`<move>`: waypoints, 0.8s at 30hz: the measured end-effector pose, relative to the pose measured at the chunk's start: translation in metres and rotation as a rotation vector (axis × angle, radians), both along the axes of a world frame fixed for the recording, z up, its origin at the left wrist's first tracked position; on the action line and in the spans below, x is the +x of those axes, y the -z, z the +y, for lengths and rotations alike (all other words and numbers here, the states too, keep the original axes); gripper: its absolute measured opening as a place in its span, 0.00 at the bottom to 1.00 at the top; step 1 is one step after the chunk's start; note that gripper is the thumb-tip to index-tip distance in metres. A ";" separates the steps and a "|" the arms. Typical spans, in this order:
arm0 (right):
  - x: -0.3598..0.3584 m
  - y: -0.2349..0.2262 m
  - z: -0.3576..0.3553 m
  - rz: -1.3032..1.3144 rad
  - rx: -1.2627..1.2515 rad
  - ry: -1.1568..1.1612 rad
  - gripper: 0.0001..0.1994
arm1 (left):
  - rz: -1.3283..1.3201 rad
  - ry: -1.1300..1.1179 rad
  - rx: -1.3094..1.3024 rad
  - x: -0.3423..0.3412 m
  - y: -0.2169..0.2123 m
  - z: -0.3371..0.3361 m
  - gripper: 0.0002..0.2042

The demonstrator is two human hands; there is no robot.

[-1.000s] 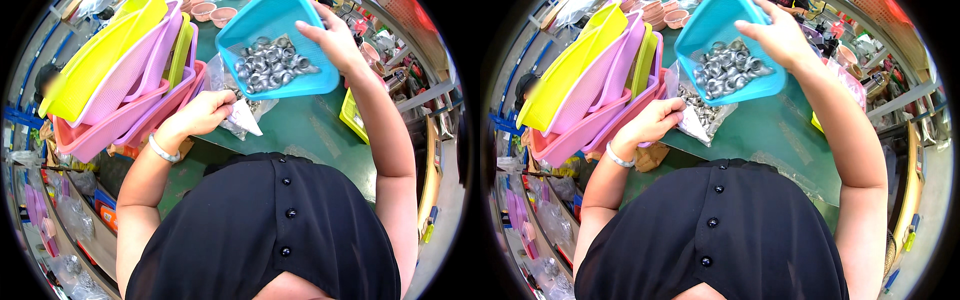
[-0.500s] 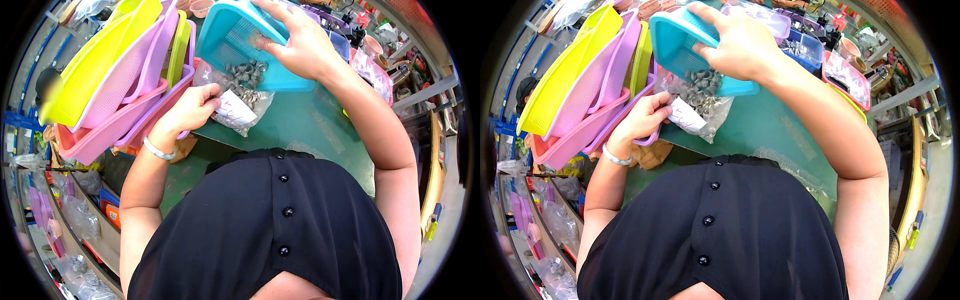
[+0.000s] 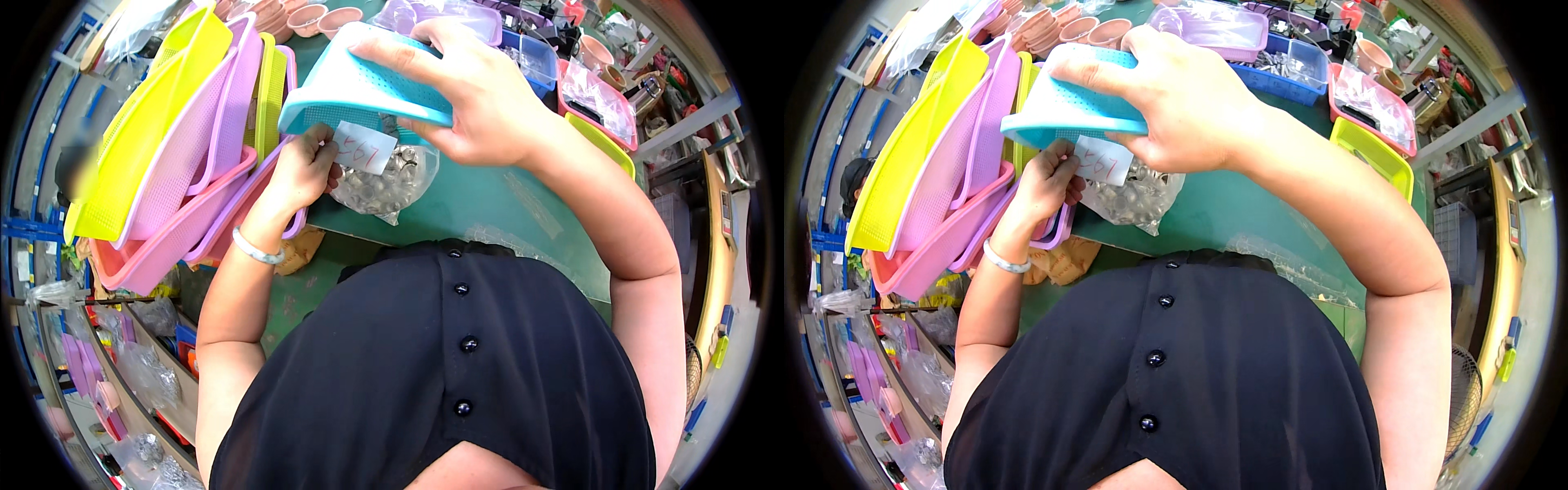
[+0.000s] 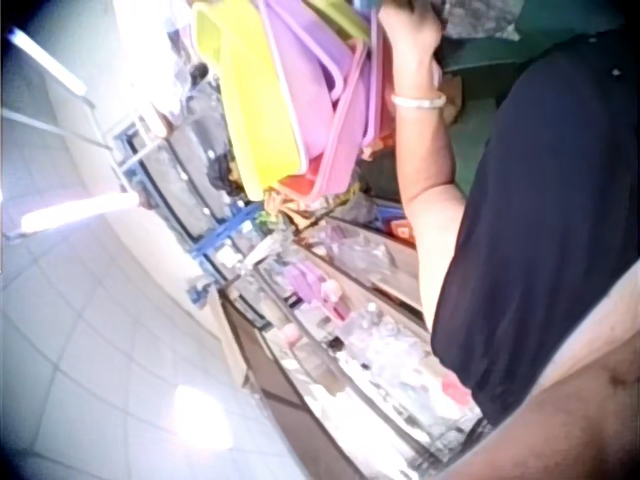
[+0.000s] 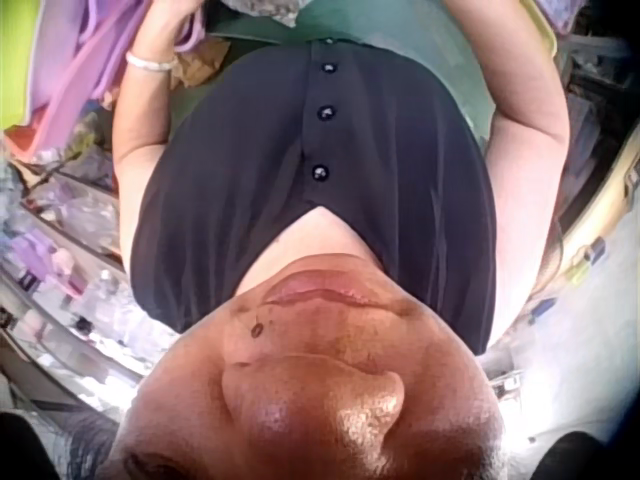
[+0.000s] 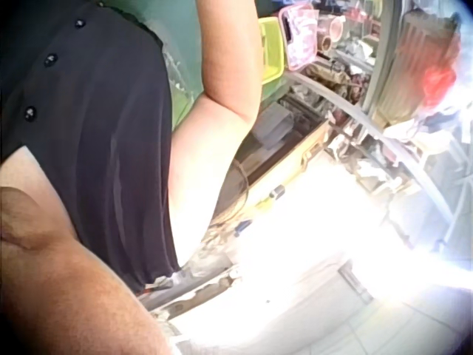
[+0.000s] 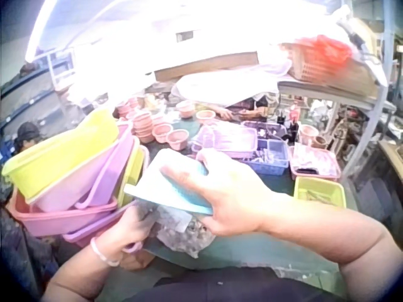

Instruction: The person sorts small silver metal washers from a large pile on a green table into a blue plastic basket. They repeatedly scoop the washers by hand, transfer them into the basket, and then pour the contents back onto the table to continue the process.

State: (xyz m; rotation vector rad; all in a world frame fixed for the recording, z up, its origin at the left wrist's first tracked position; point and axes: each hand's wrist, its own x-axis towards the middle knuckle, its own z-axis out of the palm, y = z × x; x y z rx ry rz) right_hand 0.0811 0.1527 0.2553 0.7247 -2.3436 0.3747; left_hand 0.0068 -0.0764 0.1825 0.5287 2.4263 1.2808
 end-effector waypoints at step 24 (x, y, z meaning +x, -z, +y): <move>0.099 0.184 0.134 -0.459 -1.568 0.650 0.30 | 0.571 -0.039 -0.381 -0.054 0.017 0.018 0.09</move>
